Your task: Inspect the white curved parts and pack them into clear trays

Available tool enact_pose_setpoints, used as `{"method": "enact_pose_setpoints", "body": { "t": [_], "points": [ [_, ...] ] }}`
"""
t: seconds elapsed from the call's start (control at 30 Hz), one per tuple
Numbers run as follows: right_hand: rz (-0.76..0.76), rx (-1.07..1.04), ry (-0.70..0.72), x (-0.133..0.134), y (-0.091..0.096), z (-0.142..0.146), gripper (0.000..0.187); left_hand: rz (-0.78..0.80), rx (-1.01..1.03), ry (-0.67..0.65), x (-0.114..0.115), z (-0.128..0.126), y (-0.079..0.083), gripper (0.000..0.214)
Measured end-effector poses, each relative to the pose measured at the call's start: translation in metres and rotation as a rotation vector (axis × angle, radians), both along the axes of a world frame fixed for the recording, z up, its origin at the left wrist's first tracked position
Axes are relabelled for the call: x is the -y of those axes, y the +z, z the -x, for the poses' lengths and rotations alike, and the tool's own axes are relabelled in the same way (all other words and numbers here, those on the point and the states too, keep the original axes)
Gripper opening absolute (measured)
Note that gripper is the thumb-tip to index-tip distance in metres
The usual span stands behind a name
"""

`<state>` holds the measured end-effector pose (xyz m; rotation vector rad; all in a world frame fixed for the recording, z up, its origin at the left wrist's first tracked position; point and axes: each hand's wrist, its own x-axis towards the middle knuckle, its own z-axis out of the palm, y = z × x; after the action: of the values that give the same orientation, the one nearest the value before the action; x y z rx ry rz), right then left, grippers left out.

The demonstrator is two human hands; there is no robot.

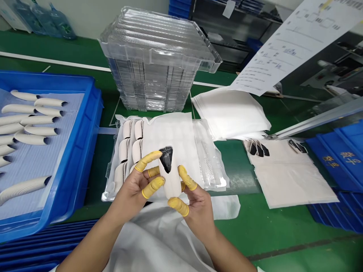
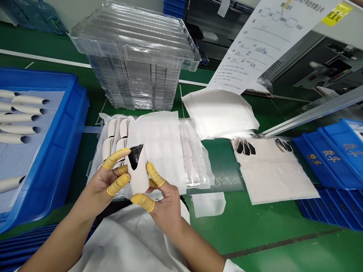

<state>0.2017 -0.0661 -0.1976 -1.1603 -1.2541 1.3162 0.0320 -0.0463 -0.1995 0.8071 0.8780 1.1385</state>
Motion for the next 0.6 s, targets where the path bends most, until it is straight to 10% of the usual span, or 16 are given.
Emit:
{"method": "enact_pose_setpoints", "body": {
  "t": [0.6],
  "points": [
    [-0.428,0.233,-0.032,0.008,0.001,0.0,0.048,0.173,0.285,-0.114,0.005,-0.012,-0.026,0.079]
  ]
}}
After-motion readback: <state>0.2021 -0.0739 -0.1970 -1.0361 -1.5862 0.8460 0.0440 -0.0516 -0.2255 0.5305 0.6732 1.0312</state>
